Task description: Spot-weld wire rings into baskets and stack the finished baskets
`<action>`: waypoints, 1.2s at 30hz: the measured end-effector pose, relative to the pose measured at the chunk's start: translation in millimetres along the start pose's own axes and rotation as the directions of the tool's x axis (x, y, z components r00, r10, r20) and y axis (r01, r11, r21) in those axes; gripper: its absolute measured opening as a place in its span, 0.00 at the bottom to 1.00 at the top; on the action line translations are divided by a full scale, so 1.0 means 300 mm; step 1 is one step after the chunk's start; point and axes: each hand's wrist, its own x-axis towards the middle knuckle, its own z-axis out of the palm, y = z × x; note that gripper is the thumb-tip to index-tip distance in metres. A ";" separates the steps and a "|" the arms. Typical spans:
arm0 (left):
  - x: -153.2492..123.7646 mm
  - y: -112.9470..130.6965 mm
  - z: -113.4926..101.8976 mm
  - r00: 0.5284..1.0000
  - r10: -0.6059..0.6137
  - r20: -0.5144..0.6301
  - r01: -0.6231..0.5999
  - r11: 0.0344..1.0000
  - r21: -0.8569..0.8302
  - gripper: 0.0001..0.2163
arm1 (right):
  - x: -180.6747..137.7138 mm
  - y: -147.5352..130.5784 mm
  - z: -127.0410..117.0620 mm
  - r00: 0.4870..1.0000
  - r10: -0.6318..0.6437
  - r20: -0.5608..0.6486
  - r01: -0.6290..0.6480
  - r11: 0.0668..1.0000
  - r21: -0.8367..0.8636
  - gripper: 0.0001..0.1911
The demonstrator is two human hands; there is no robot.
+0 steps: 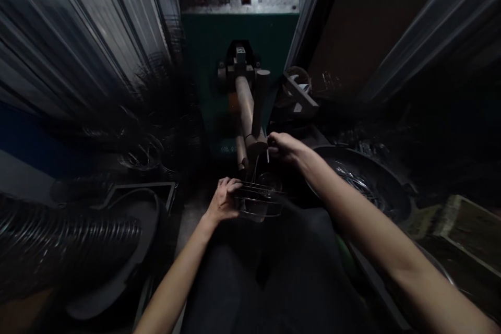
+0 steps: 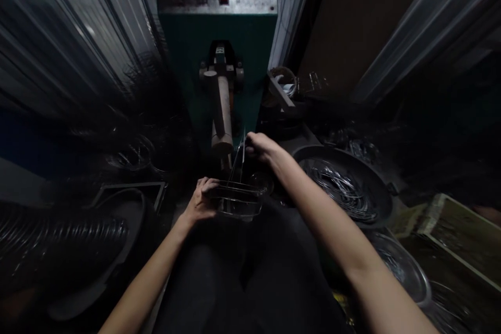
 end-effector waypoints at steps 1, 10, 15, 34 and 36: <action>0.000 0.001 0.008 1.000 -0.007 -0.005 0.007 1.000 0.003 0.21 | -0.018 0.019 0.005 0.998 0.022 0.055 -0.025 0.999 0.040 0.11; -0.016 -0.007 0.008 0.999 -0.022 -0.048 0.019 0.998 -0.056 0.24 | -0.100 0.188 0.005 0.972 -0.190 0.140 0.214 0.959 -0.186 0.05; -0.032 -0.021 0.041 0.995 -0.014 -0.096 0.010 0.999 -0.045 0.27 | -0.116 0.235 0.044 0.947 -0.319 0.014 0.318 0.937 -0.147 0.08; 0.046 -0.023 0.026 0.982 -0.166 -0.093 0.113 0.902 -0.417 0.38 | -0.098 0.270 0.057 0.961 -0.259 -0.101 0.264 0.964 0.042 0.14; 0.063 -0.007 0.018 0.982 -0.172 -0.082 0.122 0.899 -0.422 0.37 | -0.102 0.259 0.053 0.964 -0.242 -0.107 0.250 0.966 0.066 0.14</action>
